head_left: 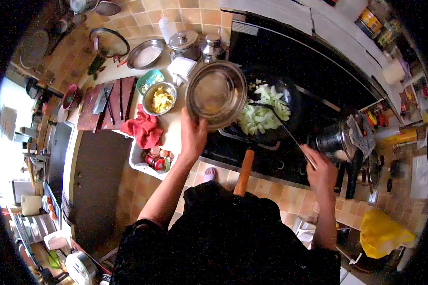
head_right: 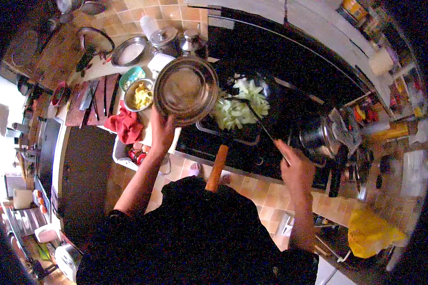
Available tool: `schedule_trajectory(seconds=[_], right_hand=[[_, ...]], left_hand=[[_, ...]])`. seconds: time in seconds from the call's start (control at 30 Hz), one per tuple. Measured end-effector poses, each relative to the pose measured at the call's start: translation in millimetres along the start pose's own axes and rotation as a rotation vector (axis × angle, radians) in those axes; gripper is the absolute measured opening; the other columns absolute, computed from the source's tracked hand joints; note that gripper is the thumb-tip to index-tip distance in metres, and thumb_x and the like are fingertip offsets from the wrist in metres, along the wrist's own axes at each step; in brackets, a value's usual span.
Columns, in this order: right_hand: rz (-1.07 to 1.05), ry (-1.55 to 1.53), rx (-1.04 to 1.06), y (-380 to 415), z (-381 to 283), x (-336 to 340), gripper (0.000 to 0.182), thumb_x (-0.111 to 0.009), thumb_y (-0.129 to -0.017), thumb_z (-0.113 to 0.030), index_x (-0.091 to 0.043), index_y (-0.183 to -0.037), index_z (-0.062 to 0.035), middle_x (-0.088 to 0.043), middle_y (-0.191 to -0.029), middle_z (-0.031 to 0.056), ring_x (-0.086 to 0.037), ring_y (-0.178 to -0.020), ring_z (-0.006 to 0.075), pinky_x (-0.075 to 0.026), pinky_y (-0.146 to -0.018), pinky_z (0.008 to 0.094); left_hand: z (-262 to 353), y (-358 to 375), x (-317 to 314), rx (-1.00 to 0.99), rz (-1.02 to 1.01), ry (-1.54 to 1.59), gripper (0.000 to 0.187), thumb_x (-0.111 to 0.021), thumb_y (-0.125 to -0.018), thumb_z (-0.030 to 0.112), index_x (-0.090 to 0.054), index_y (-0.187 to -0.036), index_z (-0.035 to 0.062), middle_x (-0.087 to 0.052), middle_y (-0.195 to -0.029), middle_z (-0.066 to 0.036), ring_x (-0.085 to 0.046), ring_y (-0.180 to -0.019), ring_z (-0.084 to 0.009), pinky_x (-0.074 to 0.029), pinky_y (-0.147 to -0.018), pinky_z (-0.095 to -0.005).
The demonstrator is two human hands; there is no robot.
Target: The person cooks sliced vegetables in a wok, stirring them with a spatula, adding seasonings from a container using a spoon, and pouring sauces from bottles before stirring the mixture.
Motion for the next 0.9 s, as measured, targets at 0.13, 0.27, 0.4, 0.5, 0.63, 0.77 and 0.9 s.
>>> schedule_trajectory(seconds=[0.13, 0.27, 0.4, 0.5, 0.63, 0.77, 0.9], right_hand=[[0.209, -0.236, -0.008, 31.2, 13.2, 36.1, 0.049, -0.066, -0.078, 0.007, -0.069, -0.122, -0.0139, -0.072, -0.111, 0.0145, -0.072, -0.089, 0.0248, -0.056, -0.076, 0.0331], [0.312, -0.317, 0.012, 44.5, -4.2, 41.3, 0.053, -0.068, -0.075, 0.010, -0.071, -0.121, -0.0147, -0.072, -0.097, 0.0121, -0.069, -0.077, 0.0227, -0.052, -0.066, 0.0308], [0.316, -0.168, 0.033, 49.1, -14.7, 37.1, 0.061, -0.070, -0.073, 0.005, -0.067, -0.127, -0.0234, -0.064, -0.080, 0.0078, -0.063, -0.062, 0.0246, -0.050, -0.055, 0.0364], [0.294, 0.037, 0.040, 58.0, -10.1, 31.8, 0.065, -0.071, -0.072, 0.000, -0.064, -0.130, -0.0285, -0.059, -0.076, 0.0066, -0.059, -0.058, 0.0268, -0.049, -0.051, 0.0382], [0.243, 0.246, 0.040, 64.3, -11.0, 36.8, 0.066, -0.071, -0.073, -0.004, -0.063, -0.132, -0.0328, -0.053, -0.074, 0.0064, -0.057, -0.055, 0.0284, -0.047, -0.049, 0.0400], [0.158, 0.243, 0.039, 63.6, -11.6, 55.5, 0.062, -0.069, -0.075, -0.005, -0.063, -0.131, -0.0322, -0.052, -0.074, 0.0074, -0.059, -0.059, 0.0287, -0.048, -0.053, 0.0415], [-0.019, 0.223, 0.044, 59.8, -9.9, 67.9, 0.059, -0.069, -0.077, -0.005, -0.063, -0.130, -0.0296, -0.055, -0.076, 0.0097, -0.060, -0.063, 0.0305, -0.049, -0.055, 0.0433]], left_hand=[[38.4, -31.6, -39.4, -0.281, 0.020, -0.354, 0.046, -0.058, -0.082, 0.001, -0.044, -0.126, -0.0008, -0.058, -0.107, -0.027, -0.058, -0.093, -0.0476, -0.048, -0.078, -0.0531], [51.9, -44.1, -81.4, -0.242, -0.151, -0.441, 0.048, -0.058, -0.080, -0.001, -0.045, -0.126, -0.0001, -0.058, -0.107, -0.027, -0.060, -0.090, -0.0457, -0.050, -0.076, -0.0520], [55.4, -48.0, -112.4, -0.244, -0.241, -0.435, 0.050, -0.058, -0.078, -0.003, -0.046, -0.126, 0.0002, -0.058, -0.109, -0.024, -0.061, -0.091, -0.0437, -0.051, -0.075, -0.0503], [77.1, -43.8, -121.8, -0.390, -0.281, -0.450, 0.050, -0.060, -0.077, -0.003, -0.048, -0.125, 0.0007, -0.058, -0.110, -0.021, -0.062, -0.092, -0.0420, -0.052, -0.075, -0.0488], [90.5, -35.9, -123.1, -0.528, -0.264, -0.530, 0.050, -0.061, -0.077, -0.003, -0.050, -0.125, 0.0035, -0.058, -0.116, -0.018, -0.062, -0.094, -0.0401, -0.053, -0.078, -0.0466], [83.4, -35.3, -97.9, -0.487, -0.165, -0.500, 0.052, -0.061, -0.079, -0.002, -0.048, -0.129, 0.0046, -0.059, -0.118, -0.019, -0.061, -0.100, -0.0414, -0.053, -0.082, -0.0478], [22.9, -20.2, -31.5, -0.117, 0.040, -0.288, 0.049, -0.054, -0.089, 0.003, -0.042, -0.136, 0.0018, -0.054, -0.126, -0.024, -0.057, -0.113, -0.0388, -0.051, -0.086, -0.0479]])
Point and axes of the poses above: each hand's wrist, its own y-axis away from the middle knuckle, its own x-axis out of the back of the hand, z = x × y, the point moved 9 cm from there along -y, towards the middle knuckle
